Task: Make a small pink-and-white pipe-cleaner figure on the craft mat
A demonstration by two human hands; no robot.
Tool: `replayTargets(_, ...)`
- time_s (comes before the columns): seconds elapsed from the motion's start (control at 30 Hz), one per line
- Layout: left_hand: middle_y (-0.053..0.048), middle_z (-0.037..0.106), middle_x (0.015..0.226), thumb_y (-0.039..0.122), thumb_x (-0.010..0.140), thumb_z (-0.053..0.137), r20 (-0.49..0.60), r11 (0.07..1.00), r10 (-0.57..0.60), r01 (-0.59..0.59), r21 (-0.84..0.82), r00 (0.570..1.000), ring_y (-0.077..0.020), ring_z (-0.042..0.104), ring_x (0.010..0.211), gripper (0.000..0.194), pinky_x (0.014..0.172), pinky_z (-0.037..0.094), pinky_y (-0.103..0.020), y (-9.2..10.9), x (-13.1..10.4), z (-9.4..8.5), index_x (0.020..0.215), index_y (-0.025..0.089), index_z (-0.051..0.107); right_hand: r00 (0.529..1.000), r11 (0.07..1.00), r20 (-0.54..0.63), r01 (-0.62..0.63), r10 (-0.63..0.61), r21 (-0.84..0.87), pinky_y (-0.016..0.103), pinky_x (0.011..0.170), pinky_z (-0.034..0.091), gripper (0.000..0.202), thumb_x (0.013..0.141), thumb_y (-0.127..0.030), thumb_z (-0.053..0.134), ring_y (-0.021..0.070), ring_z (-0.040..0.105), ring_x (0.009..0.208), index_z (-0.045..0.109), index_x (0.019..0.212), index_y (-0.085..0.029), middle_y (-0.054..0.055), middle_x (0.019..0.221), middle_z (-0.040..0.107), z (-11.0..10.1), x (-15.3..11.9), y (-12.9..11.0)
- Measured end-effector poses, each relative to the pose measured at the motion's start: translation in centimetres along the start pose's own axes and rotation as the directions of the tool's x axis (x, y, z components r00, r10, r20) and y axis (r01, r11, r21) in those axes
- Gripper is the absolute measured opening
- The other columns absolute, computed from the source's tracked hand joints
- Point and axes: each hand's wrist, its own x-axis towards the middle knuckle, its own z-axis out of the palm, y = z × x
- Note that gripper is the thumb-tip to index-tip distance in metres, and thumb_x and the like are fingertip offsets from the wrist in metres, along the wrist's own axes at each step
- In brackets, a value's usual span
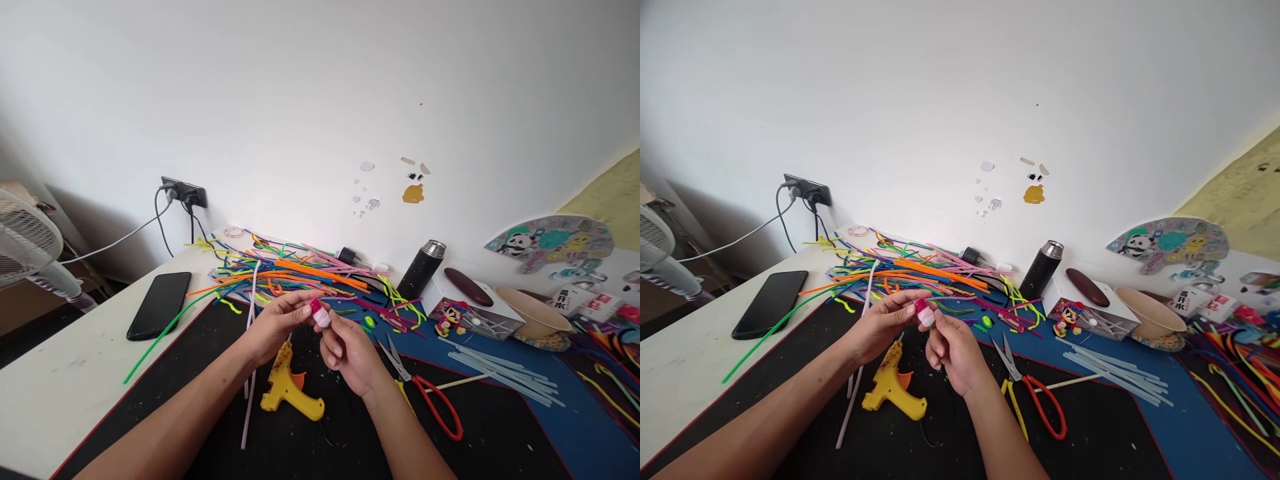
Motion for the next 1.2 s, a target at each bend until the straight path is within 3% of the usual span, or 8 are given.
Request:
replayTargets(0.17,-0.006,0.079,0.089,0.038,0.073,0.095,0.011,1.000,0.026,-0.026,-0.017,1.000,-0.0177,0.068,0.081,0.034,0.082,0.051,-0.030,-0.1,0.1,-0.1,0.097,0.017,0.082,1.000,1.000,0.015,-0.017,0.017,0.011,0.022,0.039,0.026,0.048,0.086,-0.060,0.080,0.0086,0.042,0.038,0.074,0.082,-0.013,-0.008,0.045,0.043,-0.1,0.1,0.4)
replayTargets(0.4,-0.002,0.072,0.075,0.041,0.074,0.094,-0.031,0.996,0.084,-0.083,0.024,0.996,-0.0128,0.062,0.067,0.035,0.069,0.046,-0.025,0.1,0.2,-0.3,0.088,0.015,0.076,0.999,0.999,0.017,-0.038,0.038,-0.010,0.021,0.038,0.028,0.050,0.085,-0.063,0.080,0.0085,0.045,0.040,0.069,0.080,-0.015,-0.005,0.052,0.052,0.1,0.1,0.6)
replayTargets(0.5,-0.003,0.072,0.075,0.041,0.075,0.093,-0.055,0.992,0.101,-0.096,0.086,0.993,-0.0139,0.063,0.069,0.035,0.070,0.047,-0.025,0.0,0.1,-0.3,0.087,0.014,0.075,1.000,0.996,-0.004,-0.007,0.007,-0.084,0.021,0.039,0.029,0.057,0.087,-0.070,0.073,0.0086,0.049,0.041,0.060,0.069,-0.017,-0.003,0.056,0.056,0.1,0.1,0.8)
replayTargets(0.6,-0.002,0.072,0.076,0.040,0.073,0.094,-0.060,0.990,0.097,-0.089,0.113,0.993,-0.0139,0.064,0.070,0.035,0.071,0.048,-0.025,-0.1,0.1,-0.2,0.084,0.014,0.073,0.998,0.984,-0.026,0.044,-0.049,-0.174,0.020,0.039,0.030,0.056,0.087,-0.070,0.074,0.0092,0.052,0.042,0.060,0.072,-0.018,-0.003,0.057,0.058,0.2,0.2,1.0)
replayTargets(0.9,-0.003,0.072,0.079,0.044,0.073,0.094,-0.028,0.995,0.064,-0.061,0.080,0.998,-0.0143,0.063,0.073,0.038,0.073,0.049,-0.025,0.0,0.0,0.0,0.092,0.015,0.078,0.984,0.972,-0.091,0.135,-0.155,-0.193,0.022,0.041,0.029,0.052,0.086,-0.061,0.080,0.0088,0.044,0.038,0.055,0.065,-0.020,-0.011,0.043,0.036,0.3,0.2,1.1)
replayTargets(1.07,-0.005,0.076,0.087,0.036,0.068,0.098,-0.033,0.996,0.057,-0.054,0.074,0.998,-0.0156,0.065,0.079,0.037,0.077,0.050,-0.026,0.0,0.1,0.0,0.095,0.016,0.081,0.981,0.974,-0.125,0.127,-0.151,-0.186,0.022,0.039,0.021,0.052,0.084,-0.063,0.081,0.0071,0.038,0.036,0.058,0.066,-0.019,-0.012,0.041,0.033,0.2,0.2,0.9)
replayTargets(1.2,-0.005,0.076,0.085,0.039,0.069,0.096,-0.056,0.995,0.047,-0.042,0.086,0.997,-0.0159,0.064,0.077,0.035,0.078,0.050,-0.028,-0.3,0.1,-0.1,0.093,0.016,0.082,0.985,0.980,-0.106,0.115,-0.133,-0.164,0.022,0.039,0.023,0.051,0.085,-0.061,0.082,0.0075,0.040,0.037,0.059,0.067,-0.019,-0.011,0.042,0.035,0.2,0.2,0.9)
